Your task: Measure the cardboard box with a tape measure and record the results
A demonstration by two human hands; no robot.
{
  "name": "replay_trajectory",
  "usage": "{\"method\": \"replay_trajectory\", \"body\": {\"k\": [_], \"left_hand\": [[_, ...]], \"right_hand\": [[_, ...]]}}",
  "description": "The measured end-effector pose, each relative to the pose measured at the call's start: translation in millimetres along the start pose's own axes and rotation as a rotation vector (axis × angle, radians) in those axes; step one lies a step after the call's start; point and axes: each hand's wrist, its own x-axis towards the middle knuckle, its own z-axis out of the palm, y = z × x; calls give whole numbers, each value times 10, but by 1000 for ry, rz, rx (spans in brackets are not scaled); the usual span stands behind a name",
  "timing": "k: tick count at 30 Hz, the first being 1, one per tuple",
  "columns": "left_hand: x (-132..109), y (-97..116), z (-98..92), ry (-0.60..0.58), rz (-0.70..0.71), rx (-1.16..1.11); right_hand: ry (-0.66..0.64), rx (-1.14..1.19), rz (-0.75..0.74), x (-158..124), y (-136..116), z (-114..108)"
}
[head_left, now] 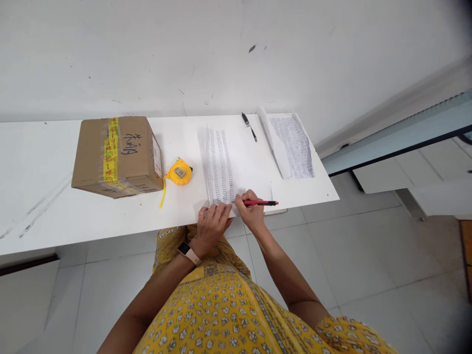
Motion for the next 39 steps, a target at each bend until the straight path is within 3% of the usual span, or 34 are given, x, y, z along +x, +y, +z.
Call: {"method": "replay_trajectory", "body": {"k": [5,10,19,33,39], "left_hand": [[5,-1,-8,20,0,-23],[1,2,10,115,35,64],[-6,-8,33,133,53,121],[-12,-9,34,119,36,83],[-19,-2,32,51,-3,53]], "right_hand": [[-3,17,12,-4,4,1],[18,17,20,-9,22,1],[-1,19,19,-7,13,-5],[7,41,30,-1,-1,-13],[5,48,51,5,4,-12]]}}
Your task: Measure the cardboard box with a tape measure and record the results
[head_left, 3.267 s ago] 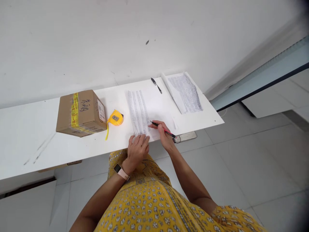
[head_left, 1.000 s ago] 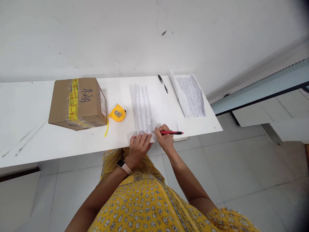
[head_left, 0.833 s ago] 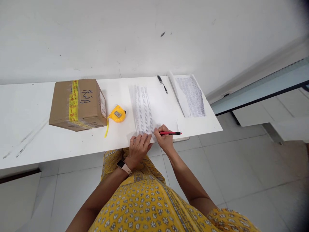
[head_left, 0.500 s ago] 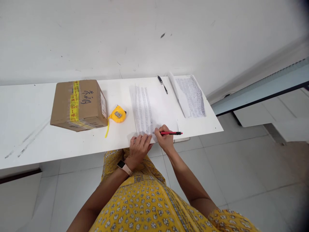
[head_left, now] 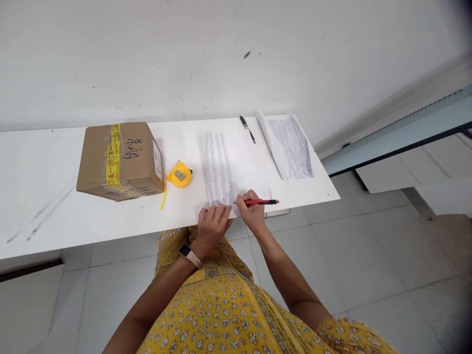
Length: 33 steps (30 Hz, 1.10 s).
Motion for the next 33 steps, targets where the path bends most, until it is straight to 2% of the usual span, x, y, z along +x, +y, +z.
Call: {"method": "replay_trajectory", "body": {"k": [7,14,25,30,33], "left_hand": [[-17,-3,19,-1,6,16],[-19,-2,18,53,27,39],[-31,-6,39,4,-4,-25],[-19,-11,17,-1,11,13],[1,-13,3,40,36,38]], "right_hand": [[-5,-13,-9,0,-9,-10],[10,-3,-21,-5,16,-3],[5,-1,-20,1,-20,-21],[38,-5,-13,-20,-10,11],[116,36,10,35,-1,-30]]}}
